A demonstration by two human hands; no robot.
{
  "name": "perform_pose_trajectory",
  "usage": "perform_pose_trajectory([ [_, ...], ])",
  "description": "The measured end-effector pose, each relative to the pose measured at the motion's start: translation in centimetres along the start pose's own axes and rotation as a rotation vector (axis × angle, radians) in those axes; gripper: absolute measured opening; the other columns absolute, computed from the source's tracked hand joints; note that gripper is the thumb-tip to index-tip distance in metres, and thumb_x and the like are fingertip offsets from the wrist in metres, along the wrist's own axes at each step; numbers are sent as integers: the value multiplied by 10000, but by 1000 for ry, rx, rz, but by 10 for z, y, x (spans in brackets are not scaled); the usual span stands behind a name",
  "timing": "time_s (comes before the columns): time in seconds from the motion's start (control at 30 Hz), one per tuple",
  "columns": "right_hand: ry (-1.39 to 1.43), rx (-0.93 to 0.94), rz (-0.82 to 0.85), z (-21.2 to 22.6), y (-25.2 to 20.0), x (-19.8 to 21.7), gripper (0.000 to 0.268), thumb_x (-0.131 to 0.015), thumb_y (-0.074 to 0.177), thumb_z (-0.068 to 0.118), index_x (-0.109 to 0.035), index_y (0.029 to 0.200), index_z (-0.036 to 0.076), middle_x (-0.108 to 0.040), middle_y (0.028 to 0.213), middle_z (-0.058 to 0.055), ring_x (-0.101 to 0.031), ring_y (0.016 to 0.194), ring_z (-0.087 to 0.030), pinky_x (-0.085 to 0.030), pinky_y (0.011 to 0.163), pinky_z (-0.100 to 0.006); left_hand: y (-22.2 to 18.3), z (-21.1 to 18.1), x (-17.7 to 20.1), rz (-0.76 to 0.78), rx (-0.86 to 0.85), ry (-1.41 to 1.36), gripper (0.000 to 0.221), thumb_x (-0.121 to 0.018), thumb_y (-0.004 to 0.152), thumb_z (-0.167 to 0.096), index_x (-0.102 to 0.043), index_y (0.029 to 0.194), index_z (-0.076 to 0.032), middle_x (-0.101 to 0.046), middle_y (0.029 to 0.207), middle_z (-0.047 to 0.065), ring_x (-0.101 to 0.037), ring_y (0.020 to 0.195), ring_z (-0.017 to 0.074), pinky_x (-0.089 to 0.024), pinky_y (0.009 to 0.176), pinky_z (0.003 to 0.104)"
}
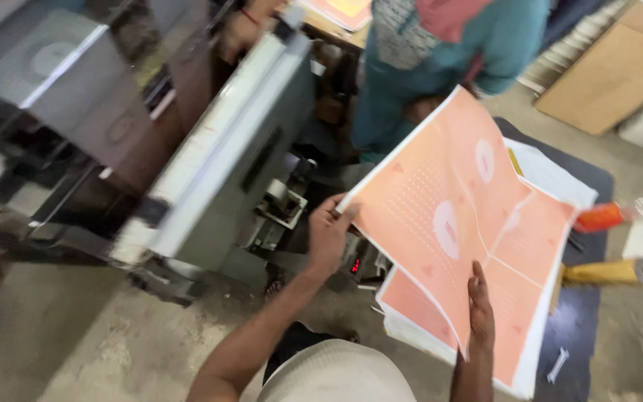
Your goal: The person picks up paper sheets and feeds them into a printing machine, then collects and stacks the printed sheets.
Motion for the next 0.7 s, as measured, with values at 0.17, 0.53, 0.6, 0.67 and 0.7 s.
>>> perform_pose_trajectory([
  [0.17,160,-134,237,-27,16,-167,567,-554,978,267,-457,1534,211,-510,1492,-97,-639,1211,-242,-532,1000,-414,57,-22,143,-205,-13,261,219,-695,950,-124,-674,1123,8,-736,837,54,-681,654,103,-554,552,266],
  [0.53,-896,58,83,-260,111,-217,564,-757,924,196,-568,1429,31,-577,1473,-135,-531,1356,-221,-418,1097,-335,81,109,431,-577,3,1328,184,-664,913,-167,-697,1007,-13,-684,1028,198,-601,1059,391,-453,952,502],
  [0.6,-1048,107,117,-281,116,-222,552,-767,930,199,-572,1416,27,-606,1447,-166,-555,1330,-240,-429,1095,-340,74,114,445,-570,-68,1453,173,-641,938,-165,-685,1025,-22,-663,1055,180,-556,1136,380,-386,1042,525],
  [0.67,-1120,80,143,-298,116,-226,541,-763,939,196,-576,1418,27,-634,1403,-179,-592,1272,-244,-467,1053,-342,70,116,454,-603,-150,1495,175,-639,955,-165,-674,1051,-23,-648,1074,155,-530,1175,356,-327,1109,553],
  [0.7,-1113,33,153,-303,117,-229,537,-753,945,192,-579,1426,29,-649,1372,-176,-616,1227,-237,-500,1011,-342,69,117,466,-654,-95,1481,171,-637,954,-164,-673,1045,-23,-650,1080,157,-531,1175,358,-327,1088,554],
])
Point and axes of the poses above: each hand's wrist, its own y-axis towards the middle knuckle, its own x-axis out of the back of the hand, z = x × y, the point moved 7 cm from there along y, towards the middle knuckle
